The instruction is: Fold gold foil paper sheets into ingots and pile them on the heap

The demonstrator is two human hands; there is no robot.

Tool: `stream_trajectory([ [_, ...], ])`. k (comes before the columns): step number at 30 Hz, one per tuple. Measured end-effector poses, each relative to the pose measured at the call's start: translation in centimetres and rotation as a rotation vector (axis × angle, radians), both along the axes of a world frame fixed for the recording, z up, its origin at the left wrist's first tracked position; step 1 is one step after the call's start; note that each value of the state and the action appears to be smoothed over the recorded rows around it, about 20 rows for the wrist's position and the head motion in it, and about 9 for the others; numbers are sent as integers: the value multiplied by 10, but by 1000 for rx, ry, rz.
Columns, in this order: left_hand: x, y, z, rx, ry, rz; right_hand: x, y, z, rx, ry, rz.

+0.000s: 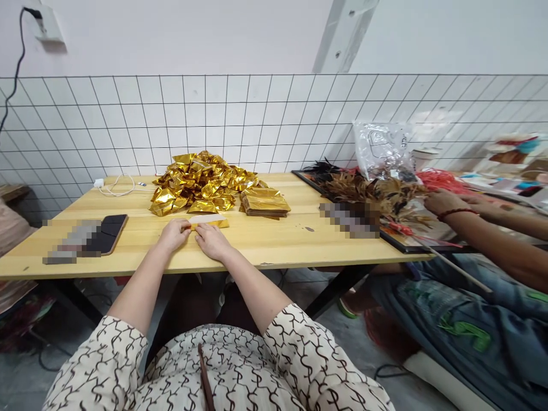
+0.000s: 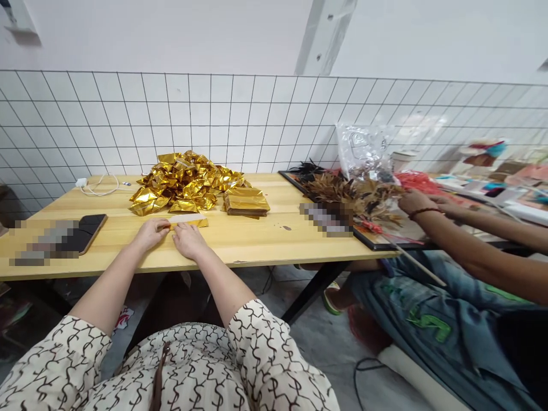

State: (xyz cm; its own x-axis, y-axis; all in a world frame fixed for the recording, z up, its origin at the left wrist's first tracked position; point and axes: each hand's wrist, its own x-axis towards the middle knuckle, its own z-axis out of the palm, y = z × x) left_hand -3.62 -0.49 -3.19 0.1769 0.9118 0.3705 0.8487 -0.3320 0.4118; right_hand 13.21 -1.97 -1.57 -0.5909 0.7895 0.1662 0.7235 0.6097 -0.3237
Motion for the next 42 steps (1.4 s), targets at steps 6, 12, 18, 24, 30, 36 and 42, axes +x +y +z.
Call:
stream_trajectory([
  [6, -2, 2, -7, 62, 9, 8, 1, 1, 0, 21, 20, 4],
  [12, 1, -1, -4, 58, 104, 32, 0, 0, 0, 19, 28, 0],
  [18, 1, -1, -5, 124, 83, 50, 2, 2, -1, 44, 74, -1],
  [24, -2, -2, -6, 187, -43, -43, 3, 1, 0, 54, 171, 1],
  [30, 0, -2, -6, 115, -157, -105, 3, -1, 3, 56, 165, -69],
  [36, 6, -3, -7, -14, -290, -169, -2, -2, 9, 67, 96, -182],
  [42, 6, -1, -9, -59, -354, -65, -5, -6, 15, 23, 36, -285],
])
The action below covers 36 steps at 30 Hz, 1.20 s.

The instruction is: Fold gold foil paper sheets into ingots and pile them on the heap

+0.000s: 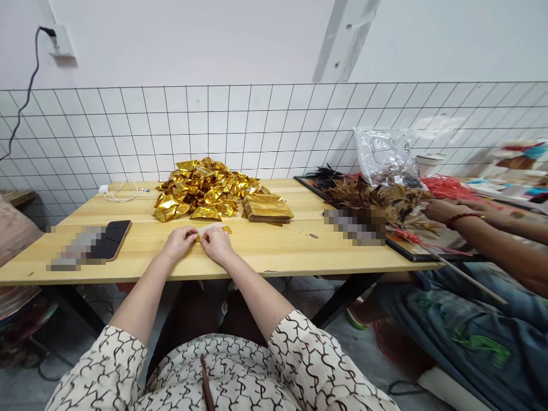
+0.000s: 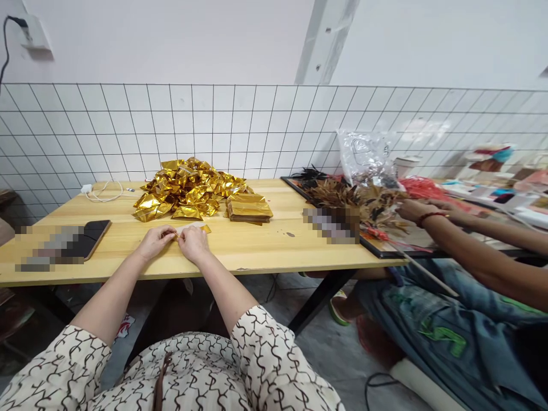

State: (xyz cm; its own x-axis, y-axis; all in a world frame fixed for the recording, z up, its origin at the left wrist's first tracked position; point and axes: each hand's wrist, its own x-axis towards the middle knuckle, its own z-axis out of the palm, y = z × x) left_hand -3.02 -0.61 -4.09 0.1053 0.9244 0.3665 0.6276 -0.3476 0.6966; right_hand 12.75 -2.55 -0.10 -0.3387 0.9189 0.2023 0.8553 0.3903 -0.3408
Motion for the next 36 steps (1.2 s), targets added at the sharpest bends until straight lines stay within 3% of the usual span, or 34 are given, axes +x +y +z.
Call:
stream_trajectory([
  [12, 5, -7, 11, -31, 184, 127, 1, 3, -5, 3, -10, -24],
  [30, 8, -8, 18, -114, 311, 270, 17, -15, -2, 30, -171, 184],
  [36, 7, -7, 14, -10, 365, 245, 21, -20, -6, 41, -181, 186],
])
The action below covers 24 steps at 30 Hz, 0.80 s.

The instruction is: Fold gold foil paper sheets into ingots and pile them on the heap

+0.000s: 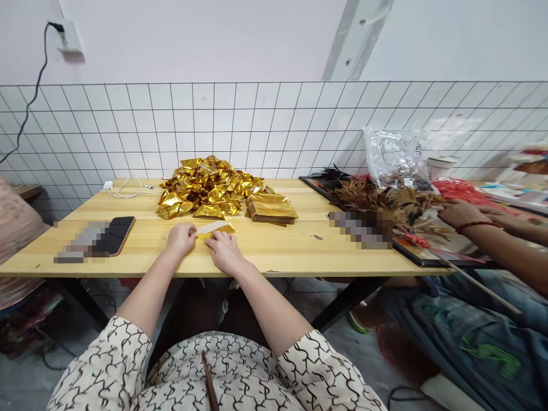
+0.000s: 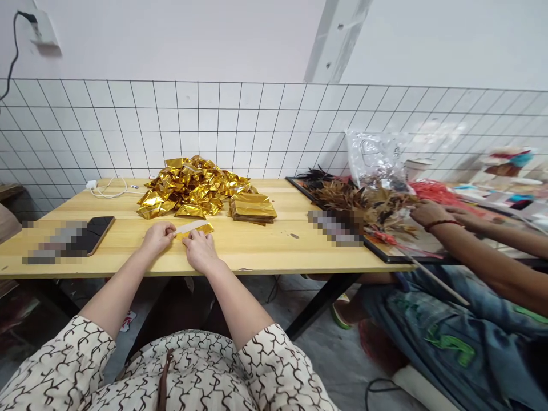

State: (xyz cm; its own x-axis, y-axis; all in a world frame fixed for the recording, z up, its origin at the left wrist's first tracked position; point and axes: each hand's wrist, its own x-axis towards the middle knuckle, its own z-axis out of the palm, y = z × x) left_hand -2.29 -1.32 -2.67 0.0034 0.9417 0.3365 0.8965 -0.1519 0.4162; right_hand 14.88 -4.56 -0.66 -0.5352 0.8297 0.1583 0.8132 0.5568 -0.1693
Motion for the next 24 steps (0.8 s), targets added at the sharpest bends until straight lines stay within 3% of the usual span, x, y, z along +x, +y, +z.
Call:
stream_trajectory([
  [6, 3, -4, -3, 146, 118, -202, -15, -6, 3, 1, -48, -53],
  [13, 0, -2, -3, 92, 117, -200, -37, -7, -2, 49, -9, -60],
  [19, 3, -3, -6, 112, 89, -179, 5, 12, 4, -11, 30, 66],
  [24, 7, -3, 0, 57, 93, -146, 50, 37, 8, -21, 25, -58],
])
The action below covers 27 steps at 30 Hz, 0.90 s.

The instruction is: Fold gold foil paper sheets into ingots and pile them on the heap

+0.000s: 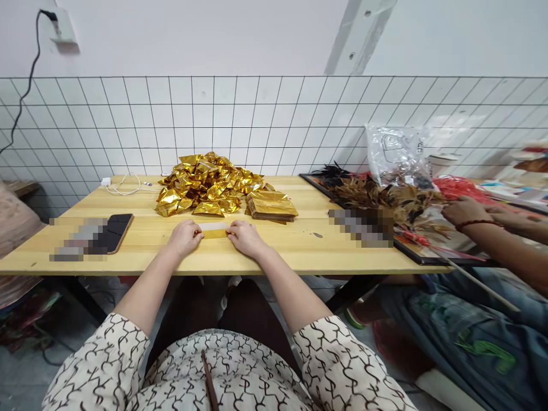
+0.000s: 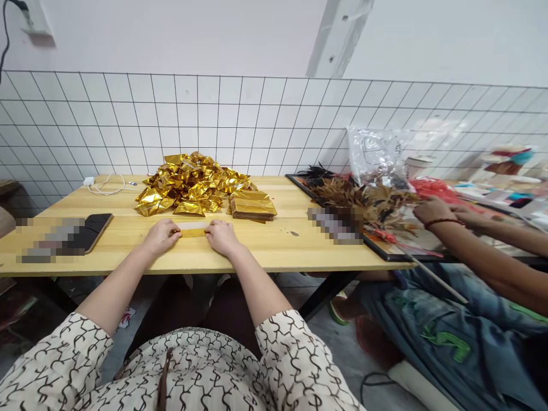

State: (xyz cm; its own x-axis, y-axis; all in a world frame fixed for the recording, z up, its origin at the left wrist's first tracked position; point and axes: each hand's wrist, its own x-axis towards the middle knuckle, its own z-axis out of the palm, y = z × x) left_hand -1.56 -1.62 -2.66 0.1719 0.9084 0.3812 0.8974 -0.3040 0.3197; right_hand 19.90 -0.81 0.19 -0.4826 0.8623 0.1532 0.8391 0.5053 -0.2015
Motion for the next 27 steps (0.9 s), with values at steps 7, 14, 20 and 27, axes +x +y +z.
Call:
stream_trajectory([
  [7, 28, -5, -4, 4, 59, 67, 11, 6, -12, 14, 152, -34],
  [14, 40, -26, 7, -10, 139, 47, 11, 10, -16, 32, 202, -15],
  [20, 41, -38, 19, -80, 211, 40, 12, 14, -20, 50, 221, 4],
  [27, 53, -46, 23, -144, 304, 67, 12, 14, -18, 56, 202, -2],
])
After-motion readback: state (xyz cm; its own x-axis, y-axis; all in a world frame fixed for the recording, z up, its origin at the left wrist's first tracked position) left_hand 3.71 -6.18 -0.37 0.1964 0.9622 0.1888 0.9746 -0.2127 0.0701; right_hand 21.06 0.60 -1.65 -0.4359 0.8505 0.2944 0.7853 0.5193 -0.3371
